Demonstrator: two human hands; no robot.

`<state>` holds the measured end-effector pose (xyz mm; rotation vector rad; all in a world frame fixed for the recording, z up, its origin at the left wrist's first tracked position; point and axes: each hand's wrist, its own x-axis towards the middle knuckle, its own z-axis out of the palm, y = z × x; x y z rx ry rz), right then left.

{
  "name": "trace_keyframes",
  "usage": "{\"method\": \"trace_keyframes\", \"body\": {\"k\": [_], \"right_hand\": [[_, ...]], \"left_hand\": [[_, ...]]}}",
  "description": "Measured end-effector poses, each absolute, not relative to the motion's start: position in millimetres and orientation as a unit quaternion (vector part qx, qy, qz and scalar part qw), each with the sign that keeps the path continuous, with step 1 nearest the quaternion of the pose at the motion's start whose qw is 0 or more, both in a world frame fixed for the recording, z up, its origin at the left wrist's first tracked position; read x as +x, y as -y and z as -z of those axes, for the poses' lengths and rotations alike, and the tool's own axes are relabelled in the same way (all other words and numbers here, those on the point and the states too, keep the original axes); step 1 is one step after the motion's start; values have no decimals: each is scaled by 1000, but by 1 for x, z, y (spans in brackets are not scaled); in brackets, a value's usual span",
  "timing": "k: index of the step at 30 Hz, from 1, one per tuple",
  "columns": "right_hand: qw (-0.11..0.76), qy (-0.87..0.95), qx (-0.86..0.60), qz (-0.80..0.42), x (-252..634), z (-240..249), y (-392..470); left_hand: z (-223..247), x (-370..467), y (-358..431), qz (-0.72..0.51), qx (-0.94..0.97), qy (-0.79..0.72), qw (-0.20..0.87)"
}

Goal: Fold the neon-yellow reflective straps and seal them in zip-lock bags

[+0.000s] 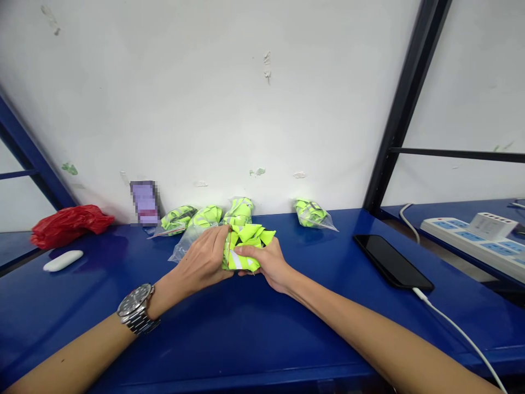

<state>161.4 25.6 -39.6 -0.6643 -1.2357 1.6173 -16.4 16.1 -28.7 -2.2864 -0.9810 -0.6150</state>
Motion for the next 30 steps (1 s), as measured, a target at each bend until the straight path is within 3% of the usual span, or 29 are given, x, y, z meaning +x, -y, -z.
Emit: {"method": "trace_keyframes", "body": {"k": [7, 21, 30], "right_hand": [[466, 546, -231, -656, 157, 45, -22], [646, 573, -313, -396, 137, 54, -27], [647, 577, -282, -411, 151, 41, -31]], "left_hand": [[33, -9, -10, 279, -856, 361, 244], [44, 6, -12, 291, -831, 382, 282], [24, -1, -14, 323, -831, 346, 291]]}}
